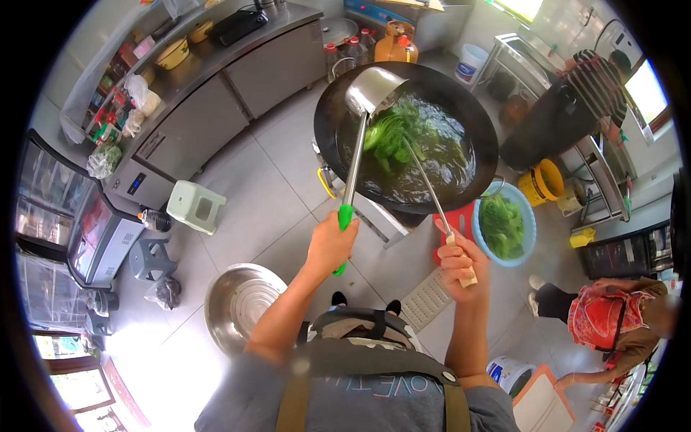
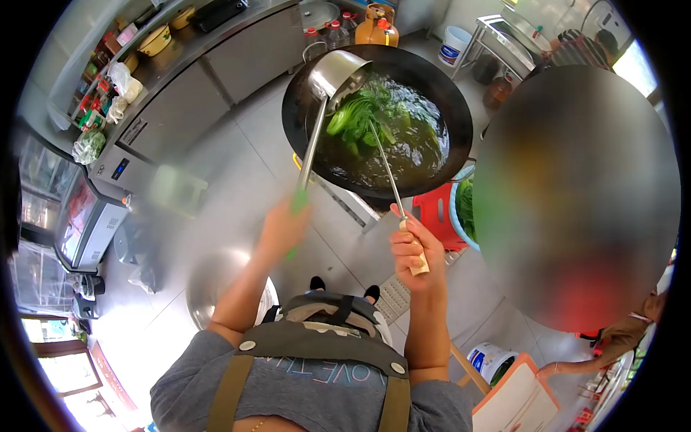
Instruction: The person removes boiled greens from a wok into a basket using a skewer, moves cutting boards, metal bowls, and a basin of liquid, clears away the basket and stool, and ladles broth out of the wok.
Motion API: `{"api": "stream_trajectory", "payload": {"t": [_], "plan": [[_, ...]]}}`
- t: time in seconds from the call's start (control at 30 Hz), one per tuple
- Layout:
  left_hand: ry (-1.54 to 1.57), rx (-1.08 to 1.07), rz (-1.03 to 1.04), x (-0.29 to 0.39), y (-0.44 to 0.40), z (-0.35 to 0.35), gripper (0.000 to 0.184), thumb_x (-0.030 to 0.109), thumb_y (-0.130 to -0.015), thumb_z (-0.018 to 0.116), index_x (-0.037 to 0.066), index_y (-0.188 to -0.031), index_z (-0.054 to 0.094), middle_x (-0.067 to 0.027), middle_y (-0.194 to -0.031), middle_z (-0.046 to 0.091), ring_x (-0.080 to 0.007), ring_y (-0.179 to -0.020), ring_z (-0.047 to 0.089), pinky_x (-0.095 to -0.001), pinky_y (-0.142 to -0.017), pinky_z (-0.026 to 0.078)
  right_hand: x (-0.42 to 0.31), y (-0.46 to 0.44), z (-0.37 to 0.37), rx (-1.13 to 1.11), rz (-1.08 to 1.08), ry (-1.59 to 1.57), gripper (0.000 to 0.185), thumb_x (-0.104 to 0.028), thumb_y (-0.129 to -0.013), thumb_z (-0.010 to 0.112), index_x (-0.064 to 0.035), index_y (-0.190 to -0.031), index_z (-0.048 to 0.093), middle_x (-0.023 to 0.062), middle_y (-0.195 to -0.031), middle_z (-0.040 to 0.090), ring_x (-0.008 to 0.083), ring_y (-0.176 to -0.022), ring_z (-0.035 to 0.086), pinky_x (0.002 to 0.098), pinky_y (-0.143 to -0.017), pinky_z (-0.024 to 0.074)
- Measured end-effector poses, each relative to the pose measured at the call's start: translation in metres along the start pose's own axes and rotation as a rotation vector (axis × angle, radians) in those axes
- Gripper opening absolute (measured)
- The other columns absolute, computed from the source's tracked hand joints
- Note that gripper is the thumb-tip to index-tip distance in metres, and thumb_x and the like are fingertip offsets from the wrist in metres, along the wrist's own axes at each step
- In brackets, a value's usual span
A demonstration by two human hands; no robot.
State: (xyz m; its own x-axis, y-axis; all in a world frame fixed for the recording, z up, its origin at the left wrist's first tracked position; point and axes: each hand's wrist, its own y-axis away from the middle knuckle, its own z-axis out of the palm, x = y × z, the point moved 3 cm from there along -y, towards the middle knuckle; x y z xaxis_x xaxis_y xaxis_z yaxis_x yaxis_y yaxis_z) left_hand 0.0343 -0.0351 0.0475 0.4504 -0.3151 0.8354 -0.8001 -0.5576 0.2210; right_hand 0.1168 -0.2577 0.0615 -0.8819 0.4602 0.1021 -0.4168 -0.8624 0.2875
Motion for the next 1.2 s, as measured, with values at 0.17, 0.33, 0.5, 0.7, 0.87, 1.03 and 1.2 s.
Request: {"api": "stream_trajectory", "payload": {"t": [0.17,0.33,0.5,0.7,0.87,1.03,1.2], "plan": [[0.106,-0.036,-0.031,0.019,0.016,0.005,0.028,0.025,-0.079,0.051,-0.002,-0.078,0.044,-0.0105,-0.054,0.051,-0.0197,-0.041,0.053,-0.0312,-0.042,0.043,0.004,0.028,0.016,-0.012,-0.049,0.02,0.04,-0.012,-0.087,0.034,-0.0094,-0.127,0.028,0.0028,-0.069,0.036,0.0042,-0.047,0.034,0.0144,-0.032,0.0307],[0.099,-0.034,0.094,0.045,0.028,0.009,0.027,0.023,-0.08,0.052,-0.003,-0.081,0.044,-0.0093,-0.054,0.051,-0.0169,-0.04,0.052,-0.0294,-0.041,0.042,-0.002,0.055,0.026,-0.119,-0.089,0.051,0.042,-0.012,-0.088,0.032,-0.0099,-0.128,0.024,0.0031,-0.07,0.036,0.0045,-0.047,0.035,0.0151,-0.032,0.0326],[0.079,0.066,0.298,0.057,0.036,0.018,0.026,0.022,-0.08,0.053,-0.002,-0.086,0.046,-0.0057,-0.053,0.049,-0.0127,-0.039,0.048,-0.0265,-0.039,0.04,-0.01,0.076,0.024,-0.159,-0.11,-0.026,0.041,-0.014,-0.088,0.031,-0.0099,-0.129,0.024,0.0033,-0.07,0.036,0.0049,-0.047,0.036,0.0169,-0.034,0.0357],[0.22,0.024,0.066,0.063,0.053,0.026,0.023,0.021,-0.08,0.053,0.0,-0.084,0.048,-0.0032,-0.053,0.047,-0.0098,-0.038,0.046,-0.0244,-0.036,0.037,-0.019,0.099,0.001,-0.132,-0.129,-0.108,0.042,-0.015,-0.088,0.031,-0.0088,-0.129,0.023,0.0035,-0.071,0.036,0.0054,-0.049,0.038,0.0182,-0.035,0.0372],[0.261,0.029,0.029,0.052,0.055,0.029,0.021,0.02,-0.08,0.053,0.0,-0.078,0.047,-0.0029,-0.053,0.046,-0.0085,-0.037,0.044,-0.0234,-0.034,0.035,-0.023,0.128,-0.006,-0.19,-0.153,-0.165,0.044,-0.015,-0.088,0.029,-0.0098,-0.131,0.017,0.0049,-0.072,0.037,0.0073,-0.05,0.039,0.0191,-0.038,0.039],[0.349,0.03,-0.007,0.041,0.057,0.038,0.021,0.019,-0.08,0.052,0.001,-0.072,0.045,-0.0026,-0.052,0.045,-0.0079,-0.037,0.042,-0.0231,-0.033,0.033,-0.031,0.167,0.01,-0.307,-0.204,-0.13,0.048,-0.014,-0.088,0.028,-0.0112,-0.133,0.009,0.0052,-0.073,0.036,0.0068,-0.051,0.04,0.0185,-0.039,0.0408],[0.379,0.028,-0.058,0.028,0.058,0.049,0.022,0.019,-0.08,0.053,0.002,-0.069,0.043,-0.0021,-0.052,0.044,-0.0077,-0.036,0.041,-0.0229,-0.032,0.032,-0.046,0.211,0.025,-0.377,-0.302,-0.043,0.049,-0.016,-0.089,0.026,-0.0126,-0.133,0.004,0.0057,-0.073,0.035,0.0073,-0.05,0.039,0.0179,-0.036,0.0389]]}}
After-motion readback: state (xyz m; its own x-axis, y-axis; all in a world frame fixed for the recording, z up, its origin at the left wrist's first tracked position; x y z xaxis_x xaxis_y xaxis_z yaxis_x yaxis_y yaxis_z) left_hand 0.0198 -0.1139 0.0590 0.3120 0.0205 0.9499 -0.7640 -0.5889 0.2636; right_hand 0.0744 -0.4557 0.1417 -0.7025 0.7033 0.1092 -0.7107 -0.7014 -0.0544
